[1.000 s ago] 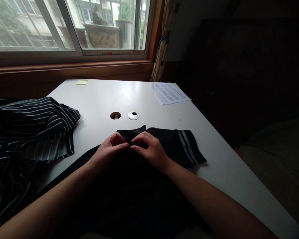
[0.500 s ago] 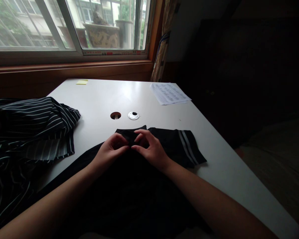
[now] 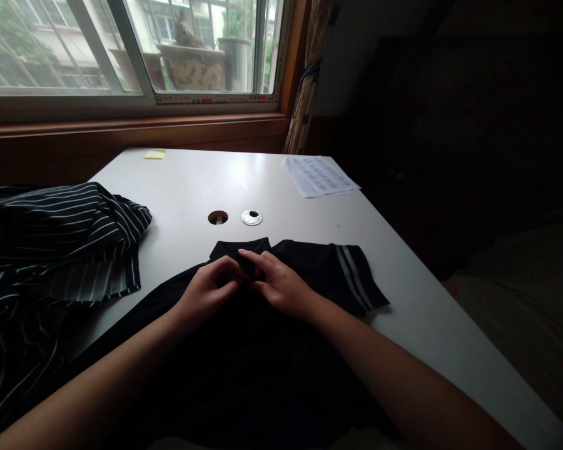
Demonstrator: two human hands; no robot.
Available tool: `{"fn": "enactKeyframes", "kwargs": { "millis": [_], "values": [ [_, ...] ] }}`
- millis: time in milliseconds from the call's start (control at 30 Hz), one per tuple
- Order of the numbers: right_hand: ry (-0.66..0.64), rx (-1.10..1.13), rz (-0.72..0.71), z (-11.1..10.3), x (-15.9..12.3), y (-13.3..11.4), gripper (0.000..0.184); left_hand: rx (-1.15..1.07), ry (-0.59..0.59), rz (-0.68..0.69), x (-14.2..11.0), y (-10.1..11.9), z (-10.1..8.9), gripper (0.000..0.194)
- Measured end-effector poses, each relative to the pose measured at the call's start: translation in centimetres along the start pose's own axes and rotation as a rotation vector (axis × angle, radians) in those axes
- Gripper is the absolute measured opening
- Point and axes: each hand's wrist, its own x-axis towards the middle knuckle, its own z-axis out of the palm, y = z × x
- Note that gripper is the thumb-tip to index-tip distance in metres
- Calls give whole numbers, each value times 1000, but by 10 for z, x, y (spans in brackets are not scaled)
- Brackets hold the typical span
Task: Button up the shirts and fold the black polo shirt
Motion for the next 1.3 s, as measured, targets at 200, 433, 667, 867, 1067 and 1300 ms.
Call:
{"fn": "enactKeyframes", "kwargs": {
  "millis": [200, 433, 667, 867, 1067, 1300],
  "values": [
    [-81, -101, 31, -4, 0, -5, 63, 46, -29, 11, 0, 2, -4, 10],
    [-48, -77, 62, -4, 2, 1, 43, 55, -92, 121, 1, 0, -8, 14],
    [-53, 168, 178, -6, 5, 12, 28, 78, -86, 75, 3, 1, -9, 16],
    [-60, 232, 97, -12, 3, 10, 76, 123, -91, 103, 4, -3, -10, 10],
    [-148, 70, 47, -14, 2, 2, 56, 183, -108, 175, 3, -5, -10, 13],
    [-46, 116, 83, -9, 2, 11, 19, 118, -86, 147, 3, -5, -8, 15]
  ]
}}
